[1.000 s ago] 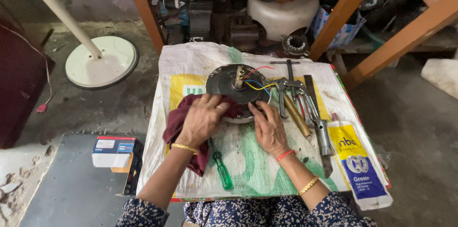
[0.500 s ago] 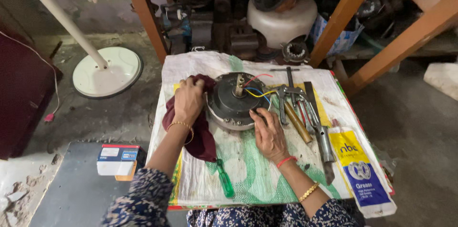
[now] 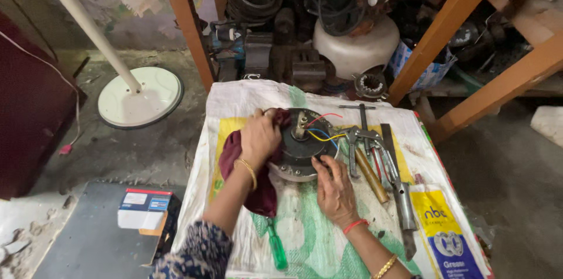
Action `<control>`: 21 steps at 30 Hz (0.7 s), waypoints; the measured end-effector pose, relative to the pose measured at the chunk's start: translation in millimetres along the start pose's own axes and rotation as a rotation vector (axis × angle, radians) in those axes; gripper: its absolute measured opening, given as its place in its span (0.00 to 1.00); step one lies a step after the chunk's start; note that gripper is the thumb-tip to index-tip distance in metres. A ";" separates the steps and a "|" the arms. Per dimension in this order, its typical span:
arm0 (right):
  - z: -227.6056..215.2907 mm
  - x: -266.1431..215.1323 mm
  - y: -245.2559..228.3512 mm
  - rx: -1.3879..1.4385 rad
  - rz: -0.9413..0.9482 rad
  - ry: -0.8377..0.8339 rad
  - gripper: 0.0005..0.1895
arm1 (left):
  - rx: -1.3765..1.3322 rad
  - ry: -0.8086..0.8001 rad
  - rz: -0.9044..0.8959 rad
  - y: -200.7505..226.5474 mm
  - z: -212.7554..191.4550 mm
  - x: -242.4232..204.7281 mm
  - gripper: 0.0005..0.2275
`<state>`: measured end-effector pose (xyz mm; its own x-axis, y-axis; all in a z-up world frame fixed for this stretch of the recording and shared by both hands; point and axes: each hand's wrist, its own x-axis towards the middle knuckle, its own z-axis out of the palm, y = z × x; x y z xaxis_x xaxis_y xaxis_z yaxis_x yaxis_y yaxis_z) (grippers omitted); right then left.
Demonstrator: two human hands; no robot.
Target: The person uses a green-handled screwdriver to loosen and remove screws from a small electric motor placed on a sack. They wipe the motor with a maroon cloth and continue adjusting internal components with the screwdriver.
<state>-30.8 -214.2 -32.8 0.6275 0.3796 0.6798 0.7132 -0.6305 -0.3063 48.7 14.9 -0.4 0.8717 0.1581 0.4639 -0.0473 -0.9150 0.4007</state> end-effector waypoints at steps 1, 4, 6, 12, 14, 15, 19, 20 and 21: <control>0.8 -0.1 -0.3 -0.002 0.000 0.000 0.24 | 0.003 -0.044 0.045 -10.0 4.4 20.8 0.13; 2.0 3.2 3.7 0.019 -0.008 0.000 0.25 | 0.051 -0.142 0.193 -22.5 20.9 70.6 0.11; 1.5 1.4 4.4 0.036 0.005 -0.011 0.26 | 0.039 -0.173 0.315 -18.9 31.8 85.9 0.10; 2.0 2.2 7.0 0.062 0.035 -0.026 0.25 | -0.087 -0.242 0.520 -4.2 47.4 100.7 0.12; 1.7 1.3 8.1 0.083 0.045 -0.039 0.26 | -0.103 -0.260 0.473 -16.6 38.4 99.1 0.10; 1.7 2.1 7.6 0.075 0.027 -0.028 0.26 | -0.079 -0.243 0.463 -23.1 32.4 96.4 0.12; -0.2 -1.6 9.0 0.070 -0.013 0.006 0.27 | 0.032 -0.103 0.383 -51.1 8.6 61.4 0.16; 0.7 -2.9 9.7 0.077 -0.014 0.011 0.28 | 0.065 -0.052 0.352 -56.7 3.4 48.9 0.18; 1.8 -2.3 10.2 0.073 -0.025 0.022 0.27 | 0.101 -0.039 0.344 -60.2 -2.2 39.8 0.17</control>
<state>-24.5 -220.2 -38.6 0.6029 0.3793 0.7019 0.7499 -0.5698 -0.3362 85.2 77.1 -4.3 0.8314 -0.1781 0.5264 -0.2945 -0.9445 0.1456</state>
